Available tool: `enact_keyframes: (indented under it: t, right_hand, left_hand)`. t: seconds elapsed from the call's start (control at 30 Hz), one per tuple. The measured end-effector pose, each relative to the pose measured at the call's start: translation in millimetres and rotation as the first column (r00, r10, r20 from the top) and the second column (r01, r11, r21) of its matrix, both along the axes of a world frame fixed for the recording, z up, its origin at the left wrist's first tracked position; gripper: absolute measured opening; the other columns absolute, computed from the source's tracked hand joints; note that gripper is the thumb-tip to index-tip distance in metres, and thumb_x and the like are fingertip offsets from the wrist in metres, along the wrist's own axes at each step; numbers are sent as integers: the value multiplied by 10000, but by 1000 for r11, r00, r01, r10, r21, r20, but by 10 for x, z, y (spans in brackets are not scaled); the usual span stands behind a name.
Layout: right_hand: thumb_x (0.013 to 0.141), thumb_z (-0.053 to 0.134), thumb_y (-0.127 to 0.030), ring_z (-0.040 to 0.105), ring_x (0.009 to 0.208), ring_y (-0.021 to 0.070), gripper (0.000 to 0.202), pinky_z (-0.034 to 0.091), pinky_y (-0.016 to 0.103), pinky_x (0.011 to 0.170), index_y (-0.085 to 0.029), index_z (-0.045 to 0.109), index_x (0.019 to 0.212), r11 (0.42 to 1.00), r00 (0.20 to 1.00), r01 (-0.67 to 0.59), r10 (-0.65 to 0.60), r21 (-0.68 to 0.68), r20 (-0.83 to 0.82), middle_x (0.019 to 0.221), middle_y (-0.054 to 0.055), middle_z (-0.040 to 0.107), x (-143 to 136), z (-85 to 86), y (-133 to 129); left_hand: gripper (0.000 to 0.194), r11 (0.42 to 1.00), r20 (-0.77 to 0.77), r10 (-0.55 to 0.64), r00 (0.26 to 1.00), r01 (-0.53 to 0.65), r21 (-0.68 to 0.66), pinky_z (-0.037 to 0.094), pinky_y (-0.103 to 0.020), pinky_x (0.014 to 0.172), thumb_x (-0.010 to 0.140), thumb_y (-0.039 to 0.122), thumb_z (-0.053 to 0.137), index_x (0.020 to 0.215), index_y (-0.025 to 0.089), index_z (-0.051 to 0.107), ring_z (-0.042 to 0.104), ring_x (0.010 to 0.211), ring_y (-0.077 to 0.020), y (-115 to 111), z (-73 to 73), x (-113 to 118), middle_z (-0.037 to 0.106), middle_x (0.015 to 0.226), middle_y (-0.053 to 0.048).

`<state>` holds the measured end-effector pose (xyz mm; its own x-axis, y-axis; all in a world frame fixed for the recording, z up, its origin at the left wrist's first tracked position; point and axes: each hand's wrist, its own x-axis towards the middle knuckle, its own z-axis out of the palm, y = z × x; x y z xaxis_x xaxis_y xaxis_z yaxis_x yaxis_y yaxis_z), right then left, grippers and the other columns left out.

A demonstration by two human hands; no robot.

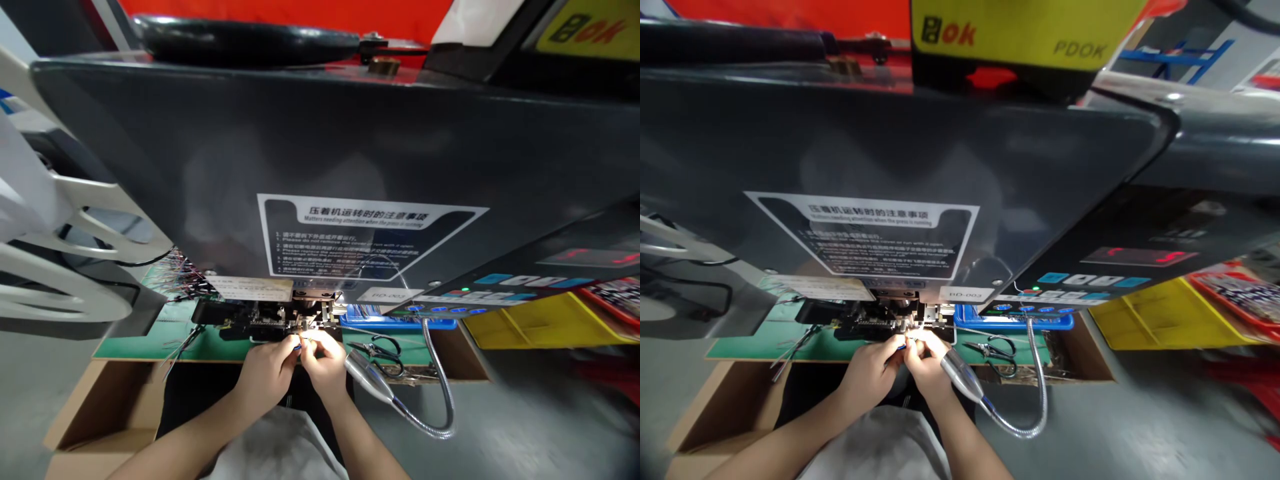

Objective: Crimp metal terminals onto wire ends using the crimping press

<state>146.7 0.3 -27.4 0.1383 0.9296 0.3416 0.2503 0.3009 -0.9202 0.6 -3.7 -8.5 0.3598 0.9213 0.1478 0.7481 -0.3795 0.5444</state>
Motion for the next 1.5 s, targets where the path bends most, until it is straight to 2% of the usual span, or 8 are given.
enact_keyframes:
  t: [0.2,0.53,0.77,0.93,1.1,1.27,1.37,1.5]
  right_hand:
    - [841,616,-180,495,466,128,124,469,260,496,-157,728,889,1000,1000,7,-6,-16,5,573,-14,586,-3,-13,17]
    - [872,620,-227,397,430,101,80,415,232,446,-167,672,867,999,998,-24,22,-39,-56,514,-76,413,-31,-43,10]
    - [829,630,-206,434,421,108,89,432,237,448,-168,699,871,1000,1000,-11,10,-8,-26,498,-59,478,-33,-56,21]
    - [809,601,-170,499,470,117,93,447,234,449,-179,683,768,999,1000,-9,9,33,-5,626,3,615,-29,-19,29]
    - [810,623,-165,504,448,123,143,490,253,478,-181,739,893,998,1000,-25,24,62,20,570,-20,599,-9,-3,21]
    - [829,622,-160,587,502,143,150,543,277,540,-182,748,907,997,998,-51,50,56,27,660,12,683,0,7,17]
    - [836,614,-148,608,530,152,164,542,279,543,-186,747,923,998,998,-56,55,35,34,715,26,706,4,32,20]
    - [847,609,-157,567,499,143,152,507,267,508,-184,738,922,998,998,-57,57,13,32,655,7,664,8,37,17]
  left_hand:
    - [170,1000,0,15,1000,-15,-11,501,-266,622,945,162,452,1017,223,593,741,764,-226,39,3,15,769,898,-36]
    - [174,1000,0,18,1000,-18,-23,500,-262,628,937,167,471,1034,220,605,740,754,-226,34,-47,-25,770,877,-42]
    - [167,1000,1,-8,1000,8,-8,494,-253,594,945,169,468,1001,218,617,741,732,-219,28,-42,-35,767,827,-29]
    - [180,1000,-11,-2,1000,2,5,500,-264,570,932,173,488,1036,206,631,747,702,-236,33,-42,-30,773,802,-47]
    - [189,1000,-9,-9,1000,9,12,523,-277,605,939,182,472,1036,209,632,748,733,-237,21,-25,-35,777,841,-48]
    - [180,1000,-14,-5,1000,6,14,515,-268,593,935,172,461,982,208,631,741,709,-226,17,5,-33,770,813,-44]
    - [209,1000,-14,2,1000,-2,12,520,-273,607,933,159,461,1051,215,624,749,748,-233,37,18,-21,780,871,-42]
    - [230,1000,-14,3,1000,-3,-1,522,-275,619,931,155,471,1091,229,619,751,778,-238,54,29,-12,782,895,-32]
